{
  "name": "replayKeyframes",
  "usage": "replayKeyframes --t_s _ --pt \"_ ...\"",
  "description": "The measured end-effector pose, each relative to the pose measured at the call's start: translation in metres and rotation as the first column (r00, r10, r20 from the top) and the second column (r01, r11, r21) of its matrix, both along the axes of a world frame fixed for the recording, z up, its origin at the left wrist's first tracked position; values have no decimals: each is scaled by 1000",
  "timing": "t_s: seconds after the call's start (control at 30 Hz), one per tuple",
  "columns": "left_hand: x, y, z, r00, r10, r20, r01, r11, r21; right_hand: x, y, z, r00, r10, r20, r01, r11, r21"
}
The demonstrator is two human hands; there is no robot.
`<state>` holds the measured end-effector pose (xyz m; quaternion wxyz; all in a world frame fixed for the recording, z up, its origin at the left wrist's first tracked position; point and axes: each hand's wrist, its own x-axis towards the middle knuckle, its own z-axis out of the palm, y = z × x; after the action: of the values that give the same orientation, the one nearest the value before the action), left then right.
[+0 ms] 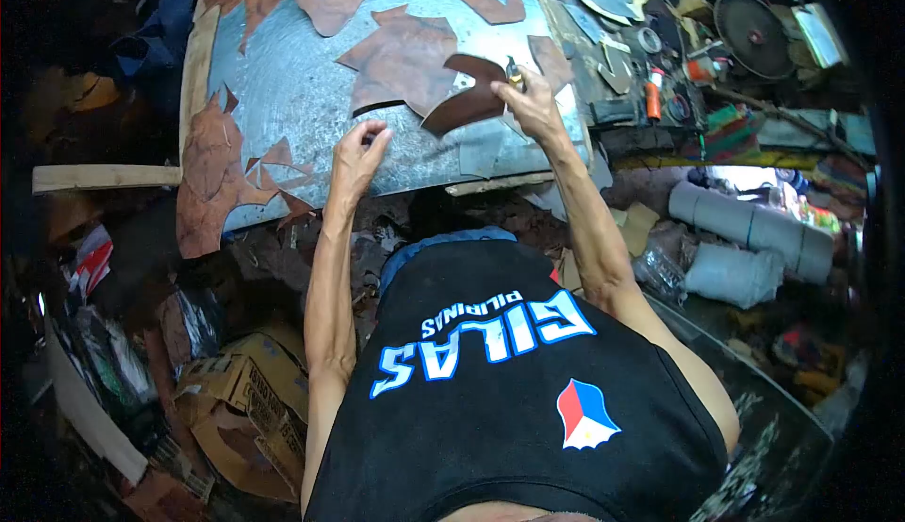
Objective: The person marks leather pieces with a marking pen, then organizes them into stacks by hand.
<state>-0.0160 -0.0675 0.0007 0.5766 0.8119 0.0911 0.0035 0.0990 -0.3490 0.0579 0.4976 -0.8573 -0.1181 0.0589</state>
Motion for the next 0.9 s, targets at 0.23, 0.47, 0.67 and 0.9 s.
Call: replayKeyframes --t_s 0.23,0.47,0.67,0.9 --pt "77 -64 54 890 -448 -78 414 869 -272 -16 9 -9 986 169 12 -169 976 141" --pt "78 -100 16 865 -432 -256 335 877 -345 25 -24 0 908 409 -89 -409 912 24" --pt "74 -121 19 938 -237 -253 174 953 -248 32 -34 -31 858 496 -133 -499 866 7" --pt "76 -118 21 892 -301 -337 183 922 -341 30 -39 -38 894 382 -234 -385 922 34"
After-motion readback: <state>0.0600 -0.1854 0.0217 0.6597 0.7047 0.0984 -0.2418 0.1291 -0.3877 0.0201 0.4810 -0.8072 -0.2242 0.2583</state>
